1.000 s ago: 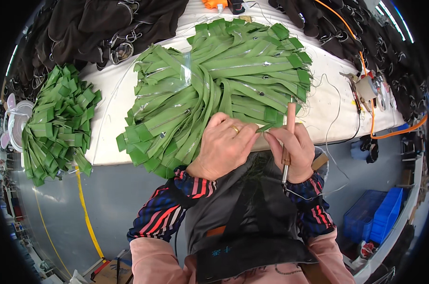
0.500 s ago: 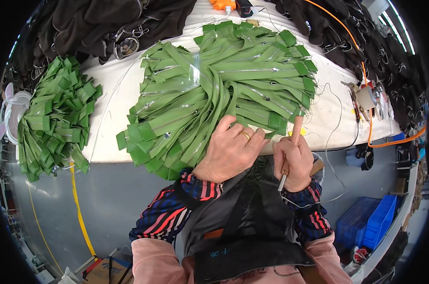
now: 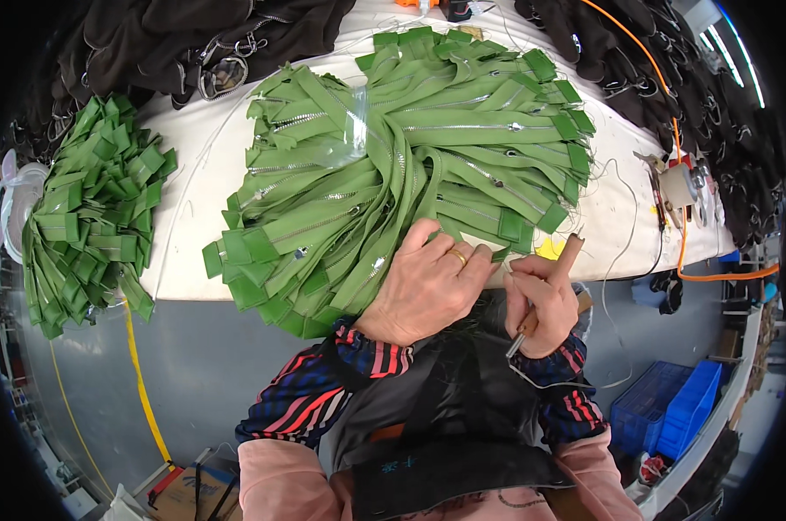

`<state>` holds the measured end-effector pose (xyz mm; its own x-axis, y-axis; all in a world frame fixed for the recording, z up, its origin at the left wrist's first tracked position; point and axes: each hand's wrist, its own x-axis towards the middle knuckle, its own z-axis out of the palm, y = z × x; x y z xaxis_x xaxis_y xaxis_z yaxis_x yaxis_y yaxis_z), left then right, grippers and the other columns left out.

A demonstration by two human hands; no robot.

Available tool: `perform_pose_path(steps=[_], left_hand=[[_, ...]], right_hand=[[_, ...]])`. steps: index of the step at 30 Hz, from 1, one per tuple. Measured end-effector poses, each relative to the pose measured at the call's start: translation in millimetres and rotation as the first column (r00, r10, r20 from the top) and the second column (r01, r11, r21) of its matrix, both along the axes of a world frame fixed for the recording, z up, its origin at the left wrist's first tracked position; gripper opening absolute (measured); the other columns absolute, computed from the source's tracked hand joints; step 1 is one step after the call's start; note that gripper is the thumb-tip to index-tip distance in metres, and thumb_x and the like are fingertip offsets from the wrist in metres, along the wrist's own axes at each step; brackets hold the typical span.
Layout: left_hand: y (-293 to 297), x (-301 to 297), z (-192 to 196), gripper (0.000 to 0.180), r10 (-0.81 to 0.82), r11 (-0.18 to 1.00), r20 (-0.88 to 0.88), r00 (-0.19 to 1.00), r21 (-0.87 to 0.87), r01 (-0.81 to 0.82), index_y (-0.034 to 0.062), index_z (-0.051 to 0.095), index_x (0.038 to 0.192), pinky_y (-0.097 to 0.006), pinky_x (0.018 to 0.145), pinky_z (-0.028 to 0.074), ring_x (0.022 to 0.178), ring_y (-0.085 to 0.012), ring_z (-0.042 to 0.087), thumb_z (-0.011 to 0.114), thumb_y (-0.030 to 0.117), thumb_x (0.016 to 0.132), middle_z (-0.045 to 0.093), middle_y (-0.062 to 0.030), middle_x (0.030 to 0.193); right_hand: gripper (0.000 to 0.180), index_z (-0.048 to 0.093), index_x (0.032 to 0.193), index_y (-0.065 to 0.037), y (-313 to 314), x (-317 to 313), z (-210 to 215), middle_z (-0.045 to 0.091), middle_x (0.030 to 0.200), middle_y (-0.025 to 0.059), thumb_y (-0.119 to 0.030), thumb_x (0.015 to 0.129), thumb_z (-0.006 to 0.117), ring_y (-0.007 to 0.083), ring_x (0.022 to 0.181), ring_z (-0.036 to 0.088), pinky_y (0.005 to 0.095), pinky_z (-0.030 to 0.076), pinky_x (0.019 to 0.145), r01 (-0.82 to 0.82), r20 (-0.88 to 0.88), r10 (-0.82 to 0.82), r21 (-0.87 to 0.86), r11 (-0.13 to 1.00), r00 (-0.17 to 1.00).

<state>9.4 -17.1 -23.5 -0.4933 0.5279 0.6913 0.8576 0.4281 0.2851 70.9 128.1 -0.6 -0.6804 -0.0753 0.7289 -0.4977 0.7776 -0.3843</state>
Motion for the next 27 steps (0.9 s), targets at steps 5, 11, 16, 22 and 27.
perform_pose_path(steps=[5,11,16,22,27], left_hand=[[-2,-1,3,0.024,-0.043,0.999,0.071,0.997,0.013,0.042,0.0042,0.063,0.09,-0.035,0.078,0.039,0.065,-0.0155,0.052,0.069,0.011,0.068,0.052,-0.0004,0.066],[0,0,0,0.023,-0.025,1.0,0.023,0.999,-0.017,0.025,0.0045,0.065,0.088,-0.036,0.081,0.039,0.064,-0.0147,0.052,0.069,0.013,0.067,0.052,-0.0002,0.068],[-6,1,-4,0.022,0.019,0.994,-0.042,0.999,-0.109,-0.024,0.0019,0.064,0.088,-0.038,0.084,0.041,0.066,-0.0151,0.052,0.064,0.015,0.07,0.052,-0.0014,0.067],[-5,5,0,0.028,0.007,0.981,-0.084,0.996,-0.192,-0.024,0.0013,0.063,0.094,-0.039,0.085,0.042,0.065,-0.0141,0.053,0.068,0.017,0.072,0.054,-0.0011,0.07],[-7,7,-7,0.031,0.017,0.967,-0.207,0.978,-0.247,-0.069,0.0032,0.063,0.101,-0.038,0.086,0.041,0.074,-0.0144,0.055,0.066,0.019,0.075,0.057,-0.0019,0.081]], right_hand=[[0.015,0.051,0.084,0.0,-9,-4,-3,0.061,0.081,0.0196,0.008,0.077,0.061,0.0218,0.061,0.06,0.0256,0.049,0.056,-0.064,-0.021,0.063,-0.077,0.995,0.998],[0.014,0.048,0.082,0.0,-10,-6,-12,0.06,0.074,0.015,0.009,0.078,0.059,0.0156,0.057,0.057,0.0227,0.044,0.052,0.072,0.077,-0.058,-0.187,0.98,0.995],[0.014,0.047,0.08,0.0,1,1,-11,0.058,0.069,0.0117,0.009,0.078,0.058,0.0124,0.054,0.054,0.0213,0.042,0.051,0.085,0.172,-0.056,-0.161,0.983,0.983],[0.016,0.05,0.085,0.0,17,19,9,0.057,0.066,0.0126,0.006,0.076,0.062,0.0186,0.057,0.056,0.0262,0.045,0.055,0.061,0.1,-0.031,-0.32,0.945,0.995],[0.025,0.051,0.088,-0.003,28,25,5,0.059,0.072,0.0136,0.001,0.071,0.07,0.0203,0.06,0.058,0.0282,0.048,0.063,0.151,0.082,-0.142,-0.117,0.982,0.986]])
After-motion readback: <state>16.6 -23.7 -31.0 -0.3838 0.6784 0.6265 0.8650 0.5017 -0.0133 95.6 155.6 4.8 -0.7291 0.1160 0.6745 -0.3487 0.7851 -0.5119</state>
